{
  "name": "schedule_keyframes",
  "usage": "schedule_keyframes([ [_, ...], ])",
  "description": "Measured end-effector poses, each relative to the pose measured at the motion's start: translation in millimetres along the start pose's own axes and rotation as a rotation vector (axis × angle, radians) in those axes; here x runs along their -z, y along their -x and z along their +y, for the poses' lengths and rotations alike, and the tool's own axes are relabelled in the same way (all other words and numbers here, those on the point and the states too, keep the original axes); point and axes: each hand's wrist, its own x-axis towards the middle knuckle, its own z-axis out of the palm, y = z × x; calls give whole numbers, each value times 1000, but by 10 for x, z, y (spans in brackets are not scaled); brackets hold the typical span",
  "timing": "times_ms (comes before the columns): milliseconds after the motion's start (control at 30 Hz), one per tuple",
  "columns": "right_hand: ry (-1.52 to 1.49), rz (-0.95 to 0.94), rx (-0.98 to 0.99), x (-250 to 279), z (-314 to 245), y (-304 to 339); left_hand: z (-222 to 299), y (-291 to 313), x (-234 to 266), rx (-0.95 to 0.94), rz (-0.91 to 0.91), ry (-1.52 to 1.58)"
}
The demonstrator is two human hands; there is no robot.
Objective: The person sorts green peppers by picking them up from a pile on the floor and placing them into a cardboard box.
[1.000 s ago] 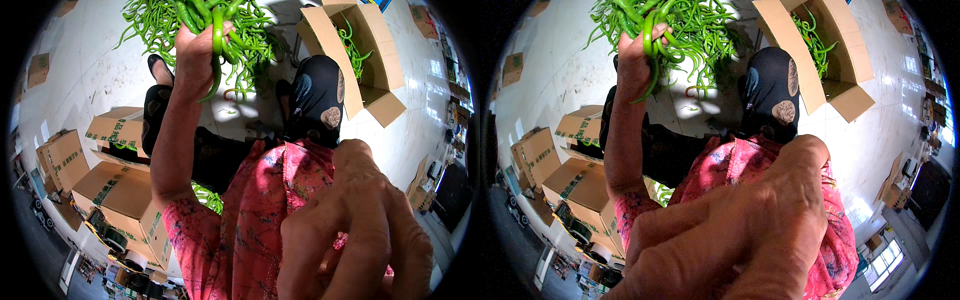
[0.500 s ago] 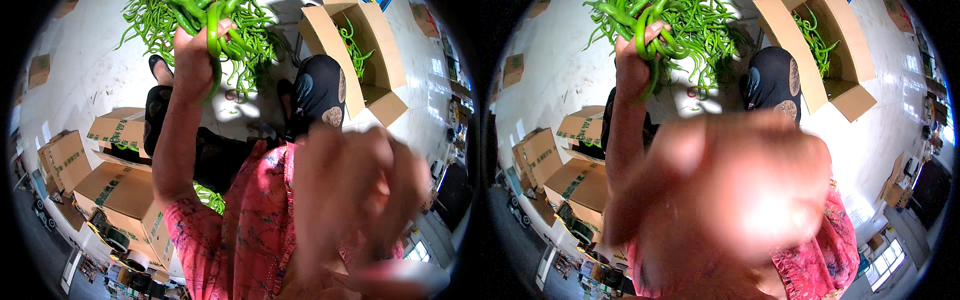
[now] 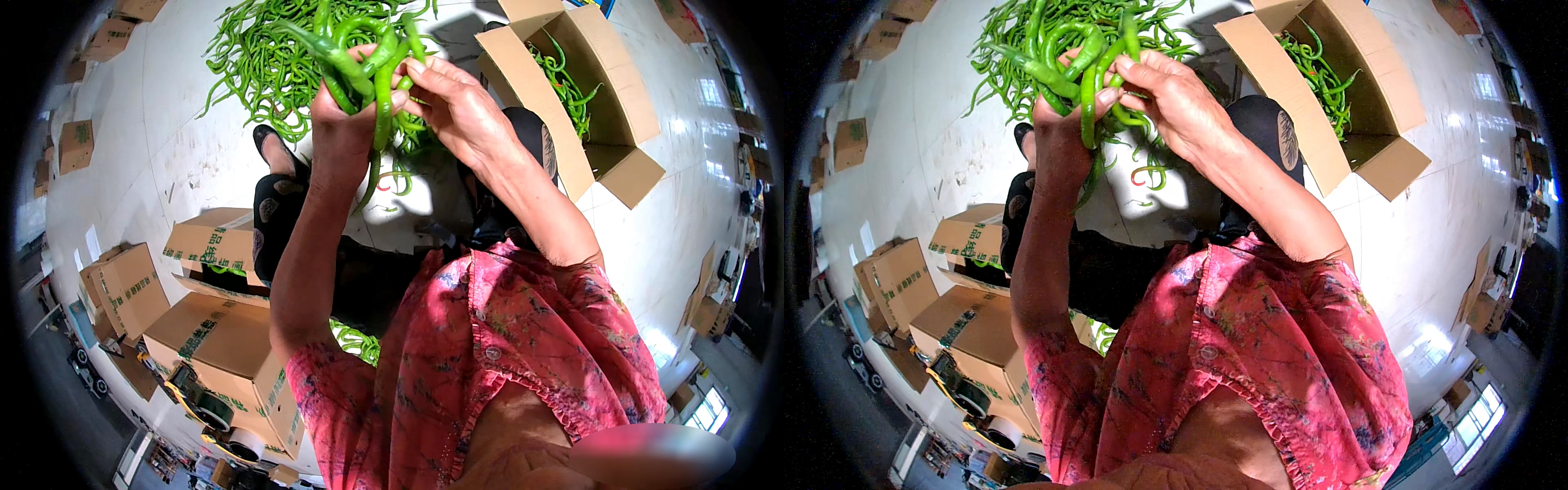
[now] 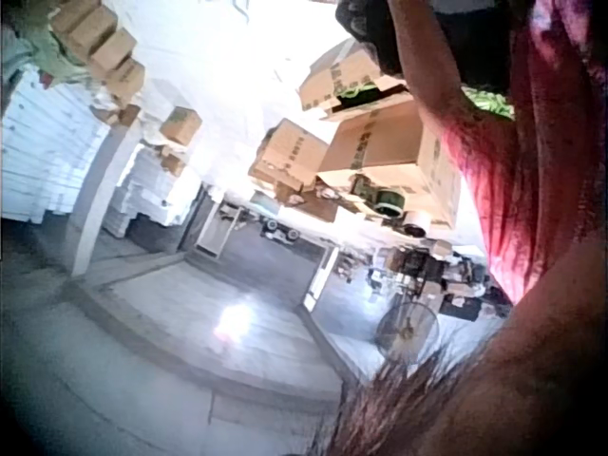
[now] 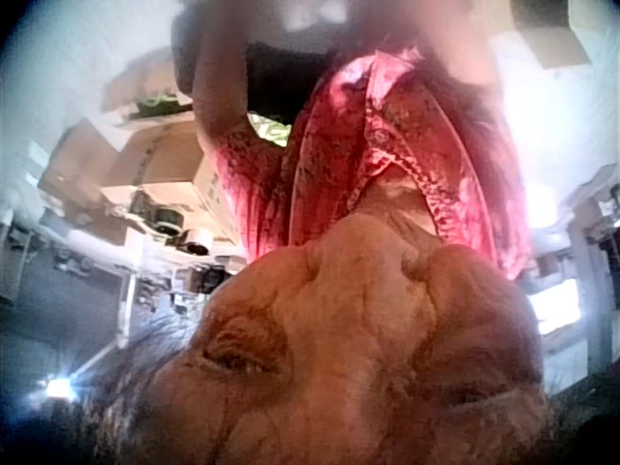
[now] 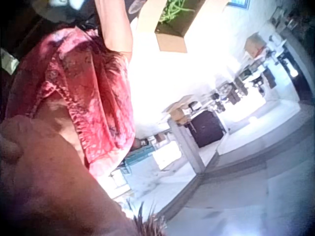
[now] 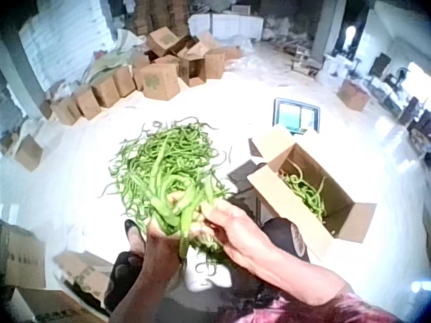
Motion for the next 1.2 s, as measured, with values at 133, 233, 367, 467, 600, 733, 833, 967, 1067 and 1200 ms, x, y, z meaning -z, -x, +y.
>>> schedule_keyframes([
  [133, -226, -34, -106, 162, 20, -82, -26, -8, -14, 22, -58, 11],
  [233, -292, -159, -98, 109, -46, -95, -23, 22, -41, 37, -62, -122],
  [367, -237, -3, -76, 198, 14, -198, -31, 28, -114, 16, -12, -69],
  [467, -322, 6, -129, 246, -72, -170, -164, 16, 45, 73, 65, 119],
  [600, -451, -163, -168, 535, -63, -132, -30, 37, 131, 301, 169, 362],
  [733, -605, -338, -145, 744, -177, -114, -25, -10, 139, 93, -8, 508],
  [833, -667, -459, -76, 853, -318, -89, 41, -22, 216, 74, -66, 582],
  [967, -565, -384, 8, 1041, -609, -17, 49, -42, 240, 92, -27, 539],
  [1067, -179, -221, 257, 1360, -941, 144, -18, -71, 175, 118, 26, 405],
  [1200, 102, 268, 435, 1653, -1365, 442, -99, -51, 175, 92, 19, 396],
])
